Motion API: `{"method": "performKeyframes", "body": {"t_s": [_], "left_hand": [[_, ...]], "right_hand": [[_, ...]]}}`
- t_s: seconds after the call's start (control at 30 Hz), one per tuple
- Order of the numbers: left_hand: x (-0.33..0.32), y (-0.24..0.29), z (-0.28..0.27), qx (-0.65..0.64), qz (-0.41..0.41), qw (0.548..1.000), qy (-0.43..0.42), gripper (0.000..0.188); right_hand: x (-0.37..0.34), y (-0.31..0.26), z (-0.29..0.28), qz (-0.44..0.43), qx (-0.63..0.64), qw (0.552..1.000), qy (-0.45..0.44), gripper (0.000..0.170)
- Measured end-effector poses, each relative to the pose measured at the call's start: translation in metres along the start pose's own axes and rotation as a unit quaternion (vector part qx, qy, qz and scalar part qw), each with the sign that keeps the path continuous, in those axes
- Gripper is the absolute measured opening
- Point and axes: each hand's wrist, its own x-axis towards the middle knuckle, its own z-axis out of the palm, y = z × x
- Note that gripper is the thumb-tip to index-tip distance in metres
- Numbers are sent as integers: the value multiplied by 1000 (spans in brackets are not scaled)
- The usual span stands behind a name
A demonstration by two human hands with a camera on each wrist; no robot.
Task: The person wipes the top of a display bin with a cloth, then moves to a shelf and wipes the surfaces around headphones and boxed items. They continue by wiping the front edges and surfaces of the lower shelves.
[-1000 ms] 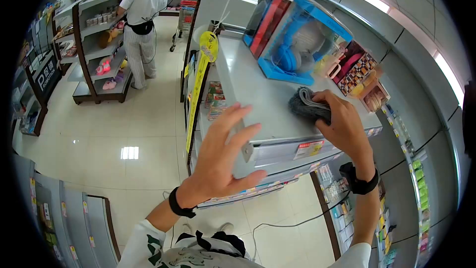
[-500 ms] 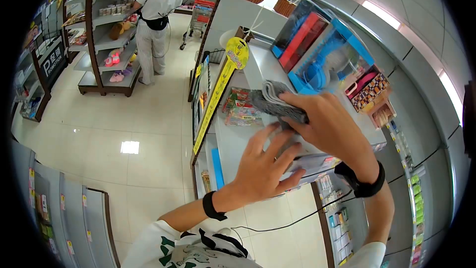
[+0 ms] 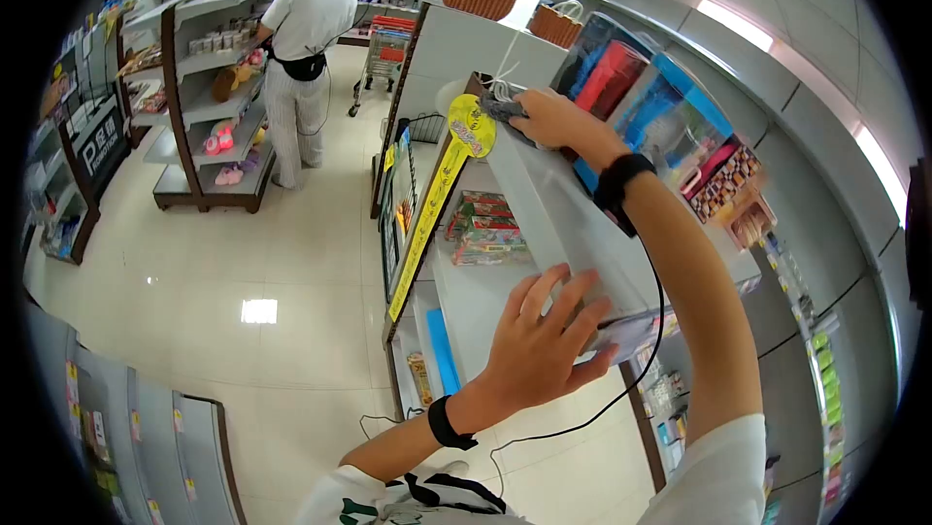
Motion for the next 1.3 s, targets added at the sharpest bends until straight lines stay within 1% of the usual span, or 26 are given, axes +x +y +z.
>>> {"method": "performKeyframes", "body": {"t_s": [0.03,0.07,0.17,0.2,0.23,0.3,0.33,0.43,0.47,0.5,0.57,0.6,0.63,0.7,0.73,0.77,0.8,0.87,0.9,0.97,1.03,1.1,1.13,1.2,1.23,1.3], "left_hand": [[0,0,1,-4,-4,1000,4,42],[0,0,2,-8,-7,1000,8,45],[1,0,3,-5,-2,1000,16,46],[1,1,2,-5,-2,1000,12,46],[2,2,2,-8,10,1000,10,46],[1,2,4,2,0,1000,9,47],[-1,2,4,-9,-1,1000,-1,48],[-2,7,8,-22,-12,1000,5,50],[-2,10,7,-28,-15,999,-13,52],[-2,12,6,-35,-14,999,-22,52],[-2,13,3,-33,-22,999,-17,48],[-3,15,1,10,-21,999,-31,57],[-6,14,4,6,-20,999,-38,57],[-15,6,17,-78,-29,992,93,70],[-17,-1,22,-84,-17,988,125,85],[-12,-4,19,-87,-17,989,120,85],[-7,-6,15,-107,-15,988,115,88],[-5,-8,10,-122,-15,988,96,90],[-5,-6,7,-121,-15,988,93,90],[-3,-1,3,-73,-26,997,17,88],[-4,-1,4,-68,-10,998,12,84],[-5,-4,10,-77,-2,997,-3,77],[-4,-5,10,-70,1,998,1,75],[-6,-8,15,-83,9,996,17,76],[-8,-9,19,-95,11,995,29,77],[-11,-9,23,-91,-7,995,39,75]], "right_hand": [[3,2,-4,21,23,999,-35,33],[4,1,-4,43,55,997,-44,36],[-7,-4,-7,63,55,995,-56,35],[-10,-7,-12,12,38,998,-55,34],[-13,-8,-18,19,34,998,-46,34],[-29,-24,-28,-10,-7,996,-89,35],[-41,-29,-32,-36,-9,996,-76,36],[-91,-66,-63,-9,9,997,-76,37],[-104,-74,-73,-19,1,996,-83,37],[-120,-80,-76,-8,4,996,-85,37],[-149,-90,-84,-25,4,999,-29,38],[-162,-96,-92,-18,6,999,-30,38],[-175,-102,-102,-8,22,999,-40,36],[-198,-98,-107,7,41,998,-49,36],[-210,-92,-108,22,85,995,-40,37],[-224,-86,-110,35,128,991,-32,39],[-238,-73,-106,16,132,991,6,44],[-265,-49,-104,89,100,991,-8,44],[-282,-31,-96,131,34,991,-2,43],[-307,8,-85,145,39,989,10,42],[-315,27,-86,287,-18,957,-38,42],[-313,24,-82,278,-29,959,-49,44],[-313,17,-72,234,-10,972,-5,47],[-290,-25,-77,102,57,992,57,52],[-278,-55,-88,91,113,988,50,56],[-260,-84,-86,23,145,989,32,62]]}}
